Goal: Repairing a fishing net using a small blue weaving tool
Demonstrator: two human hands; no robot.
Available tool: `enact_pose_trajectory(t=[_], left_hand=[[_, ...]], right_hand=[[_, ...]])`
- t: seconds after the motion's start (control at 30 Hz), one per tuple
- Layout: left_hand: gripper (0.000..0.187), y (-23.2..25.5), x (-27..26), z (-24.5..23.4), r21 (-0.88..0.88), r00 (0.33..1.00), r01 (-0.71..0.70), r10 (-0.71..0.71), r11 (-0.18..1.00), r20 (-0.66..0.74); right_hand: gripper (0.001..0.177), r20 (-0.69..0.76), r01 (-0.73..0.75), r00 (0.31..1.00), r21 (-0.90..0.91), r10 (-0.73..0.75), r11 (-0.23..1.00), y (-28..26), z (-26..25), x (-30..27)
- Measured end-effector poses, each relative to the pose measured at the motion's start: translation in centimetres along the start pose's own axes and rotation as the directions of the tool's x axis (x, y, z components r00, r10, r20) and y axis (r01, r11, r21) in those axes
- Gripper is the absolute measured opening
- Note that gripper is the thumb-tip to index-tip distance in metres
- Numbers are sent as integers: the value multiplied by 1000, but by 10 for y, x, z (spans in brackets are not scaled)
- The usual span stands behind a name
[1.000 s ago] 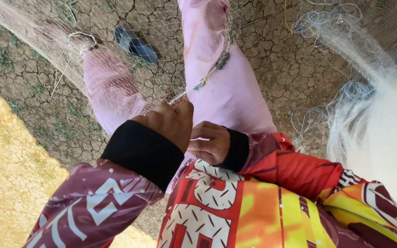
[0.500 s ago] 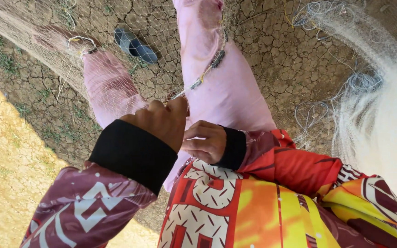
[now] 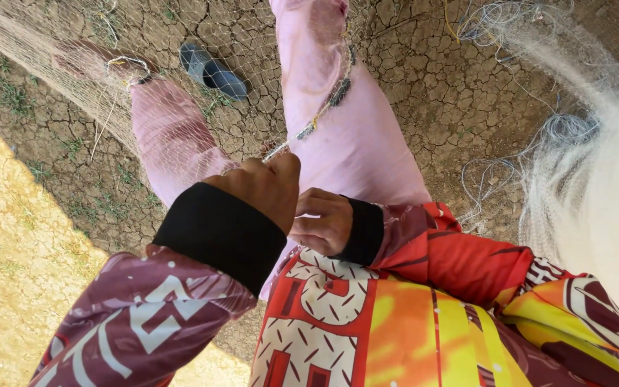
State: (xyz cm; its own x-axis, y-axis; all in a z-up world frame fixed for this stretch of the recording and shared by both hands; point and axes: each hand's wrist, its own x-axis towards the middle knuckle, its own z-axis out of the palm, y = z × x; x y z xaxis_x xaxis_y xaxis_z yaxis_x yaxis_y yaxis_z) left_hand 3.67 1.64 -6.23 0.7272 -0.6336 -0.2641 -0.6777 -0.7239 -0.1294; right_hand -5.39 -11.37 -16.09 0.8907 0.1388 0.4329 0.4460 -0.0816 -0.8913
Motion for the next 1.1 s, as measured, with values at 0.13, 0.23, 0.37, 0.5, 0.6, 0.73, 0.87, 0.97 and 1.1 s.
enact_pose_trajectory(t=[0.13,0.23,0.37,0.5,0.6,0.73,0.87,0.97,1.1], left_hand=[[9,2,3,6,-16,999,-26,27,1000,41],[10,5,3,11,-37,995,-46,49,998,89],[15,0,13,-3,-131,963,-57,89,990,254],[19,-22,46,-25,-387,745,-429,561,816,359],[24,7,31,48,-467,988,-152,119,871,-100],[15,48,65,35,-470,726,-278,-137,838,-674],[15,103,68,-11,-684,729,-332,-284,649,-623],[17,133,49,-42,-813,807,-415,-247,408,-536],[16,152,19,-67,-902,888,-414,-163,120,-429]], right_hand=[[18,5,0,1000,-6,0,1000,6,2,-5],[19,-3,2,1000,-7,-2,1000,3,1,-3],[17,-16,-23,1000,49,24,999,-4,-6,9],[10,-23,-264,956,364,292,893,8,-2,-17],[12,-24,-247,959,430,284,869,13,-9,-13],[21,-94,-66,990,356,106,932,70,-26,-84],[31,172,-251,968,693,183,676,199,-29,-205],[30,259,-397,899,824,353,404,157,-28,-147],[33,153,-411,856,781,494,471,76,-43,-65]])
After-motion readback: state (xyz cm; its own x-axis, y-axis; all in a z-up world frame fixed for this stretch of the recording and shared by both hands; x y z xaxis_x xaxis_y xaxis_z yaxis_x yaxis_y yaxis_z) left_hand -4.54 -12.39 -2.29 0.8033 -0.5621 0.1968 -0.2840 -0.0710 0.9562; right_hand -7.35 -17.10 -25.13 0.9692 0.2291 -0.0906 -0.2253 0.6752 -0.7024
